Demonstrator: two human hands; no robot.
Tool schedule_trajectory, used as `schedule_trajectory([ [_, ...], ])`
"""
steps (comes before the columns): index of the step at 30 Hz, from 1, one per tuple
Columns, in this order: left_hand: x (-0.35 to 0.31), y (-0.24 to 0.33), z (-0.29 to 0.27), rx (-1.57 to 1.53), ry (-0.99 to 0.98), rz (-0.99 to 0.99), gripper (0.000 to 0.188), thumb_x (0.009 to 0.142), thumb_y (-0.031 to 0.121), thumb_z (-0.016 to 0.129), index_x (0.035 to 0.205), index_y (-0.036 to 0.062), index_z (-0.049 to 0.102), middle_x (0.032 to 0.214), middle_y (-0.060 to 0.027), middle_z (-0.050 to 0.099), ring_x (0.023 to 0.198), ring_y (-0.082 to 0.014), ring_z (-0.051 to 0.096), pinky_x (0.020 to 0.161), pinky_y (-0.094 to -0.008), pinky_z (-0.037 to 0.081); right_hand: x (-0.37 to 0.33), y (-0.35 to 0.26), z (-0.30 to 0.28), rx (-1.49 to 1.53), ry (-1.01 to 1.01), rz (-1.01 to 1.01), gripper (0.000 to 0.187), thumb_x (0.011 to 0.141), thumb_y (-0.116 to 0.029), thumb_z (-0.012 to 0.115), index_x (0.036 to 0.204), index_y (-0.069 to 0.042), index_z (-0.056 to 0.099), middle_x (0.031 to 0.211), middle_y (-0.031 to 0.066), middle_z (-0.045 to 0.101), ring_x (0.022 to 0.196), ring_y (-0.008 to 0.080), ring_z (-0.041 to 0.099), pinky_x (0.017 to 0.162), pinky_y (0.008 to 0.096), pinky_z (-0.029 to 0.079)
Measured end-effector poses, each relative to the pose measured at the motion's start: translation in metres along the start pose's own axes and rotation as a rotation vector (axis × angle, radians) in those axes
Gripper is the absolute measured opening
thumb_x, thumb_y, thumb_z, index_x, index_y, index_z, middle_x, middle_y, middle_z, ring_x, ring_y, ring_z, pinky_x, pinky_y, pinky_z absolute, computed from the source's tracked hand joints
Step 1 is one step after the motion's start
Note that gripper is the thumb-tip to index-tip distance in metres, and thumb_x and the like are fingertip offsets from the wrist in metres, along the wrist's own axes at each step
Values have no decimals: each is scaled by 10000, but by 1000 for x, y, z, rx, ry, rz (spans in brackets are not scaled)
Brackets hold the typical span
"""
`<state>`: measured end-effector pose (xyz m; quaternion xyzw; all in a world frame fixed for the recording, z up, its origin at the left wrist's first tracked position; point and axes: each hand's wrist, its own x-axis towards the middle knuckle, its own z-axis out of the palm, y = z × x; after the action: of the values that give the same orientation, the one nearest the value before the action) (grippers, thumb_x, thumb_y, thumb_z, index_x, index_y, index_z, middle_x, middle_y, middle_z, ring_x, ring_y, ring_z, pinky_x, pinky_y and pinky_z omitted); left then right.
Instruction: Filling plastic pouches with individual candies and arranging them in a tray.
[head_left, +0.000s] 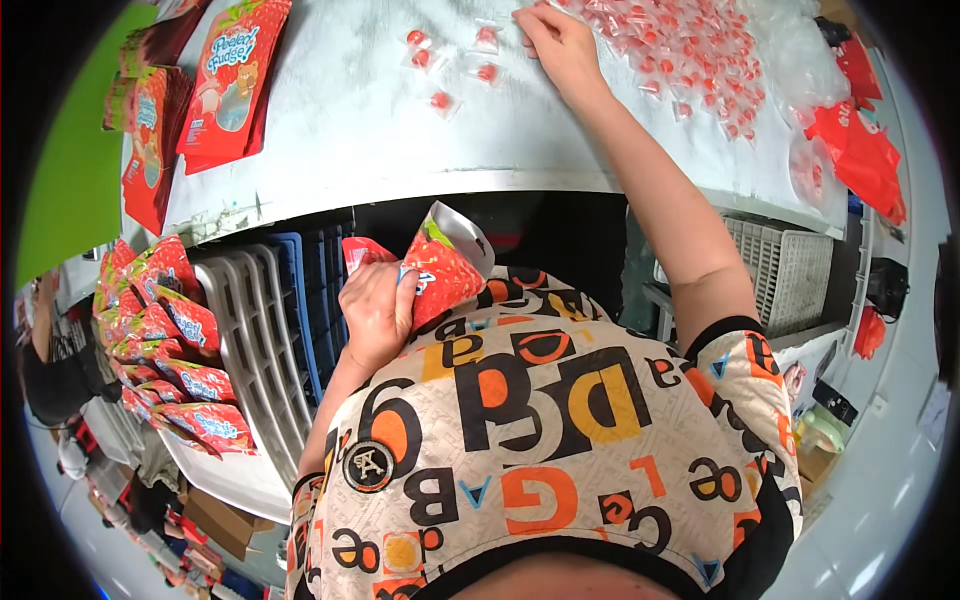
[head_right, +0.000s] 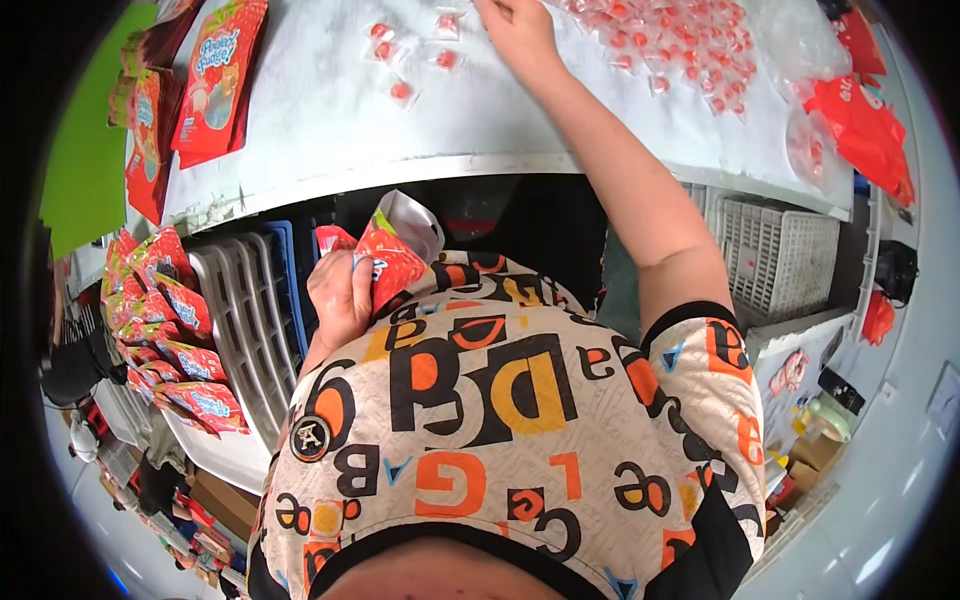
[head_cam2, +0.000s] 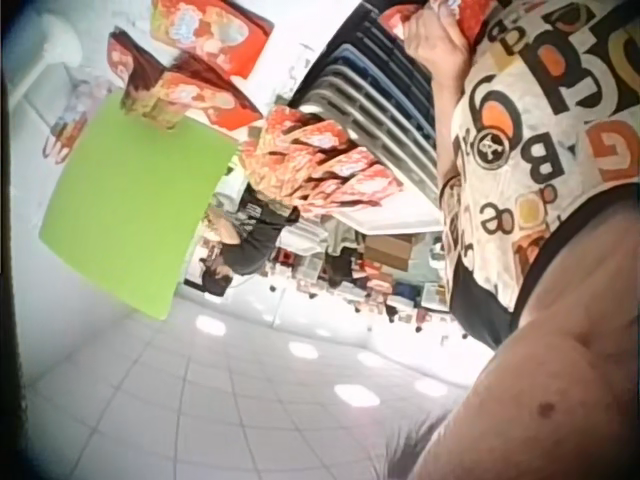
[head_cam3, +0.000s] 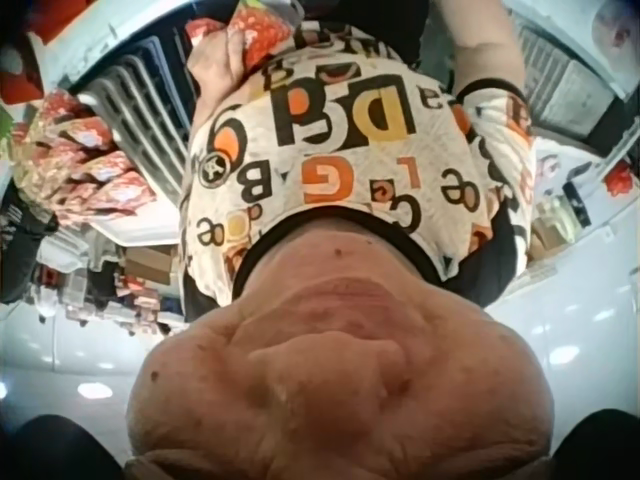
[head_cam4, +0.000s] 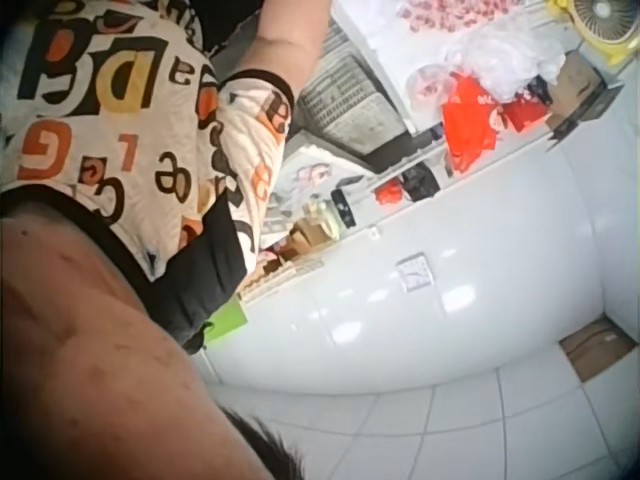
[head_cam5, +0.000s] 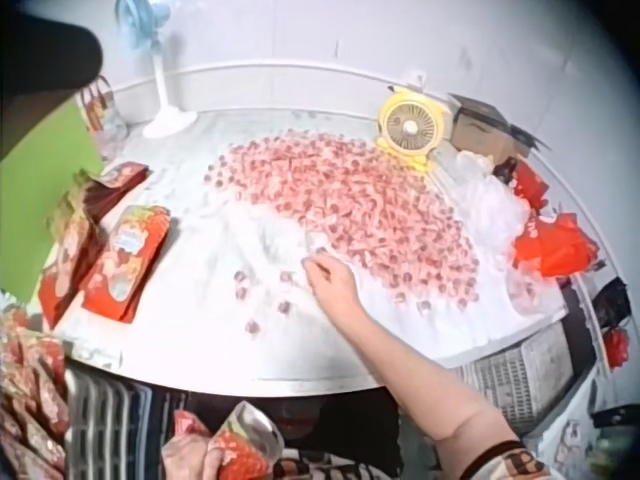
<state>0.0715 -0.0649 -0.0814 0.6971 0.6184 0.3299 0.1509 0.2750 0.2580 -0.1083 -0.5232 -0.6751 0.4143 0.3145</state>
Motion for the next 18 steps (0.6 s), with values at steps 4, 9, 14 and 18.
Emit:
schedule_trajectory([
  [4,-1,1,0,-5,-4,4,106,879,54,672,808,-18,641,746,-170,641,673,-359,620,658,-410,491,-23,12,5,-22,143,-373,257,932,-199,677,1143,-57,714,1095,62,657,930,154,634,819,272,499],
  [9,5,6,1,-28,2,40,99,879,51,672,814,-21,650,757,-168,657,681,-349,632,671,-411,498,-19,17,20,-282,169,-606,343,970,-260,602,1274,-106,635,1323,131,592,1216,296,565,1024,386,458],
  [14,-3,5,0,-42,19,26,90,877,44,671,818,-22,657,765,-169,668,685,-342,639,678,-410,502,-31,14,30,-396,79,-541,372,992,-251,546,1337,-121,590,1378,145,563,1281,317,529,1057,400,445],
  [18,-5,4,1,-54,29,27,101,876,48,673,809,-24,650,760,-172,664,683,-344,637,679,-410,502,-32,15,29,-300,98,-492,378,1002,-240,525,1356,-121,578,1386,149,555,1292,330,518,1068,392,435],
])
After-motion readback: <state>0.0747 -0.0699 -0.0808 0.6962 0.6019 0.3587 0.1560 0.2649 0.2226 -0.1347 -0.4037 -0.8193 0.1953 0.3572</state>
